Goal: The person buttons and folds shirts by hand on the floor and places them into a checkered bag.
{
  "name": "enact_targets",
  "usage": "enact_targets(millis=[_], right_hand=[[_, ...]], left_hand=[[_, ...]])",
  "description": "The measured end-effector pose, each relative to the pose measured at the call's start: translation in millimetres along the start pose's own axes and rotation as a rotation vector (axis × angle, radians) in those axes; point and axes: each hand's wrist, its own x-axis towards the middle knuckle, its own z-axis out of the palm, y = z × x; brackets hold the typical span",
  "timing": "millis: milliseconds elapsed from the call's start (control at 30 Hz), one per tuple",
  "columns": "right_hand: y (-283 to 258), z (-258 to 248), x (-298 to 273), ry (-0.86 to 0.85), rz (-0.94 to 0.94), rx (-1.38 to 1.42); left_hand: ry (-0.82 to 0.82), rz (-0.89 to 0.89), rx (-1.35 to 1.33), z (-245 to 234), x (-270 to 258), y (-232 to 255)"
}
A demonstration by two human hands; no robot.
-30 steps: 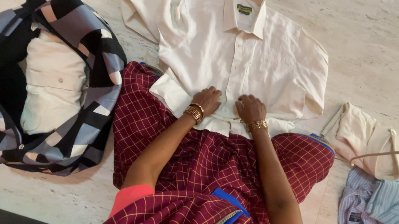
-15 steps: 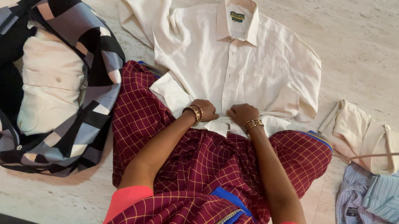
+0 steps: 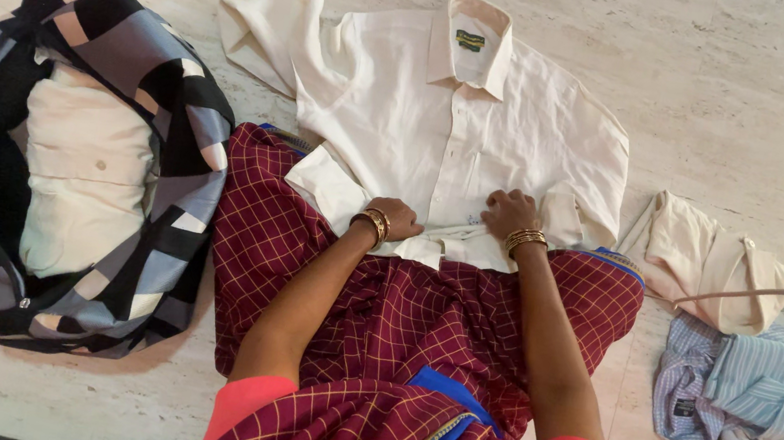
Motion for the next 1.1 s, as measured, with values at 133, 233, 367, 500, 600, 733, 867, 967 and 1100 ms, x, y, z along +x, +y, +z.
enact_targets(millis=[133,233,367,500,600,733,867,967,1100], right_hand=[[-4.9,-5.4,10.8,-0.119,0.313,0.327],[-31.7,-7.5,42.3,0.129,0.342,0.434],[-75.9,-12.5,83.9,0.404,0.38,0.596],[-88.8,-23.0,99.3,0.396,0.369,0.552],[-82.9,-9.2,102.9,0.341,0.385,0.515],[-65.3,7.4,104.2,0.349,0.405,0.56],[-50.8,19.2,104.5,0.39,0.371,0.721],[-47.4,32.9,104.1,0.444,0.338,0.753],[-37.7,43.5,108.2,0.484,0.272,0.855]], left_hand=[[-0.034,-0.011,-0.001,-1.7,-3.5,0.4],[0.015,0.009,0.0,-1.6,-6.3,2.4],[-0.028,-0.015,0.065,-3.2,-7.1,8.1],[0.01,-0.02,0.034,-6.2,-14.1,9.6],[-0.01,-0.032,-0.019,-8.4,-12.7,7.9],[0.231,-0.102,-0.529,2.8,19.4,-8.5],[0.865,-0.117,-0.967,13.6,101.4,-28.2],[0.49,-0.2,-1.527,4.9,144.6,-28.9],[0.372,-0.326,-1.54,-13.8,156.8,-16.4]])
